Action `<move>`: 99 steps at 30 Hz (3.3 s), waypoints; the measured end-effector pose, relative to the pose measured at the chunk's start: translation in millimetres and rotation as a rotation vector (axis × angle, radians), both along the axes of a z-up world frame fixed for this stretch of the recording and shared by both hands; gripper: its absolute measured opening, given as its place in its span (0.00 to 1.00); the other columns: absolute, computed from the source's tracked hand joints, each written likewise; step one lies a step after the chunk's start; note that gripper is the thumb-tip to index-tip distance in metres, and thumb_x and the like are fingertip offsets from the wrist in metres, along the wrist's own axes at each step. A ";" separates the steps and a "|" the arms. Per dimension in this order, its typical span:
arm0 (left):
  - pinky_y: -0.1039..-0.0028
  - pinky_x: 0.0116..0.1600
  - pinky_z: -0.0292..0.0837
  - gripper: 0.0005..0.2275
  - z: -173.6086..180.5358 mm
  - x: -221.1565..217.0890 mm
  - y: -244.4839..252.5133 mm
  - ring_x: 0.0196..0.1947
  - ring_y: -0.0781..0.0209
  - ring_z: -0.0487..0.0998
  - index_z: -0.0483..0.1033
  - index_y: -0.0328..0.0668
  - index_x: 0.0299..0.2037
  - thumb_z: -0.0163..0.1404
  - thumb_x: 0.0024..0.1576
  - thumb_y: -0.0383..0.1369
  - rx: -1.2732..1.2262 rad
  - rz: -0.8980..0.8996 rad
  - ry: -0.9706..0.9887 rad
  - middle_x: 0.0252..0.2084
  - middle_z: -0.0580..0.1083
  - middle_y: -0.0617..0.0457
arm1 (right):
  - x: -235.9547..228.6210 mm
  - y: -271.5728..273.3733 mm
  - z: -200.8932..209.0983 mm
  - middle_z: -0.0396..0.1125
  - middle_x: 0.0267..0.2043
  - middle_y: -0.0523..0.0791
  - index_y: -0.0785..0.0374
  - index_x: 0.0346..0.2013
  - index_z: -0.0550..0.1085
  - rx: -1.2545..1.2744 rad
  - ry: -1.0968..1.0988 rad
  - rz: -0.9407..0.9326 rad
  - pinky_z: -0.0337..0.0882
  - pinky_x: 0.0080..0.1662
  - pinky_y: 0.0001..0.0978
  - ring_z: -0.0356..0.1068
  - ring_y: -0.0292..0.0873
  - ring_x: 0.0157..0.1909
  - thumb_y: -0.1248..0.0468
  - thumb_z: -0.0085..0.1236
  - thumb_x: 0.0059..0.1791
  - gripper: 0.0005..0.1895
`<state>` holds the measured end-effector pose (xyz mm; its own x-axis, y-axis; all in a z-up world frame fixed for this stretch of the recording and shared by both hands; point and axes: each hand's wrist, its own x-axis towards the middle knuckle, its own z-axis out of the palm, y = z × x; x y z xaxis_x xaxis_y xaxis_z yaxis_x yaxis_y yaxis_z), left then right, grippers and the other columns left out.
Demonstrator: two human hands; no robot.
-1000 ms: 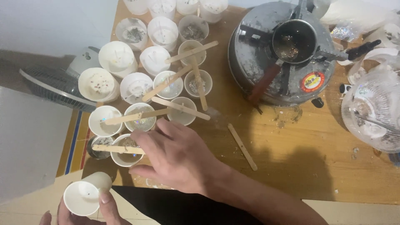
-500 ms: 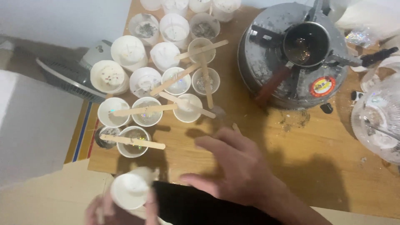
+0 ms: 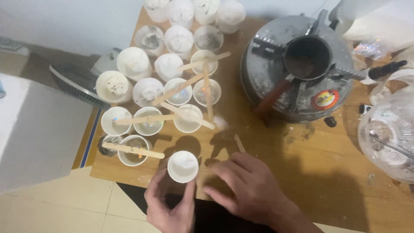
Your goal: Adding glitter to a paper cup, securing a wick with a wooden stick, and pouring melted wax into the cup to make a candle.
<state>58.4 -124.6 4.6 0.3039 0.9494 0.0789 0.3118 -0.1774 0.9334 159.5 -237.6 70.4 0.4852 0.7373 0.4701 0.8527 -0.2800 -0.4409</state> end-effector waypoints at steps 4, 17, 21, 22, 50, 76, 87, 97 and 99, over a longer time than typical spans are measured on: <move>0.63 0.63 0.74 0.23 2.5 10.4 13.8 0.53 0.46 0.77 0.75 0.32 0.50 0.69 0.45 0.22 0.395 -0.217 -0.132 0.51 0.75 0.39 | -0.1 -2.9 4.0 0.73 0.39 0.44 0.63 0.38 0.73 0.021 0.040 0.031 0.69 0.39 0.36 0.64 0.45 0.34 0.54 0.66 0.50 0.16; 0.66 0.57 0.68 0.12 -11.4 18.6 0.9 0.47 0.50 0.68 0.76 0.44 0.33 0.71 0.55 0.25 0.645 -0.094 0.042 0.42 0.76 0.55 | 15.1 -26.3 3.4 0.72 0.35 0.43 0.62 0.34 0.75 0.004 0.050 0.035 0.70 0.40 0.39 0.65 0.46 0.37 0.54 0.62 0.53 0.14; 0.68 0.56 0.67 0.12 -10.1 22.2 -0.1 0.47 0.51 0.68 0.76 0.44 0.32 0.70 0.55 0.25 0.614 -0.083 0.050 0.43 0.76 0.54 | 16.2 -29.1 9.1 0.72 0.35 0.42 0.62 0.33 0.75 0.030 0.028 0.012 0.70 0.38 0.36 0.65 0.45 0.33 0.55 0.63 0.52 0.14; 0.68 0.56 0.67 0.12 -10.4 21.8 1.0 0.47 0.51 0.68 0.76 0.44 0.32 0.70 0.55 0.25 0.615 -0.087 0.047 0.43 0.76 0.54 | 16.8 -30.4 12.6 0.72 0.35 0.42 0.62 0.33 0.75 0.032 0.027 0.008 0.70 0.38 0.36 0.65 0.45 0.33 0.55 0.63 0.52 0.14; 0.66 0.49 0.73 0.15 91.9 98.4 -62.7 0.44 0.51 0.77 0.77 0.38 0.46 0.58 0.55 0.40 0.590 -0.632 -0.012 0.47 0.75 0.47 | 31.4 -172.3 30.8 0.67 0.18 0.43 0.64 0.26 0.78 0.140 0.017 -0.740 0.57 0.22 0.27 0.57 0.35 0.16 0.68 0.63 0.46 0.04; 0.50 0.30 0.73 0.18 128.0 199.2 -46.3 0.27 0.39 0.78 0.69 0.43 0.37 0.39 0.70 0.48 0.798 -1.155 0.666 0.27 0.77 0.44 | 38.2 -309.6 63.8 0.64 0.25 0.45 0.66 0.31 0.77 -0.040 -0.036 -0.970 0.56 0.36 0.32 0.55 0.41 0.26 0.73 0.63 0.53 0.07; 0.54 0.36 0.66 0.13 135.9 151.0 -46.5 0.29 0.39 0.71 0.71 0.43 0.34 0.48 0.68 0.41 1.036 -1.007 0.419 0.28 0.70 0.49 | 95.6 -339.2 62.1 0.72 0.43 0.43 0.57 0.39 0.80 -0.817 -0.072 -0.693 0.71 0.41 0.46 0.65 0.52 0.41 0.52 0.62 0.47 0.14; 0.62 0.30 0.63 0.10 122.1 103.5 -86.5 0.26 0.49 0.68 0.75 0.41 0.37 0.51 0.63 0.39 0.887 -1.023 0.288 0.28 0.69 0.51 | 94.4 -377.7 51.1 0.73 0.40 0.37 0.46 0.42 0.80 -1.149 0.012 -0.730 0.72 0.51 0.40 0.66 0.46 0.49 0.40 0.55 0.46 0.20; 0.64 0.29 0.60 0.11 117.9 99.3 -95.1 0.23 0.53 0.66 0.74 0.43 0.34 0.49 0.62 0.40 0.779 -1.047 0.251 0.27 0.69 0.53 | 99.2 -387.8 44.0 0.70 0.34 0.37 0.46 0.29 0.79 -1.081 -0.132 -0.589 0.68 0.52 0.39 0.65 0.47 0.40 0.45 0.53 0.50 0.14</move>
<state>157.7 -219.7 122.5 0.9450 -0.0076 0.3269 -0.1513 -0.8966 0.4163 258.7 -625.4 114.3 0.8693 0.4630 -0.1733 0.4941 -0.8024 0.3347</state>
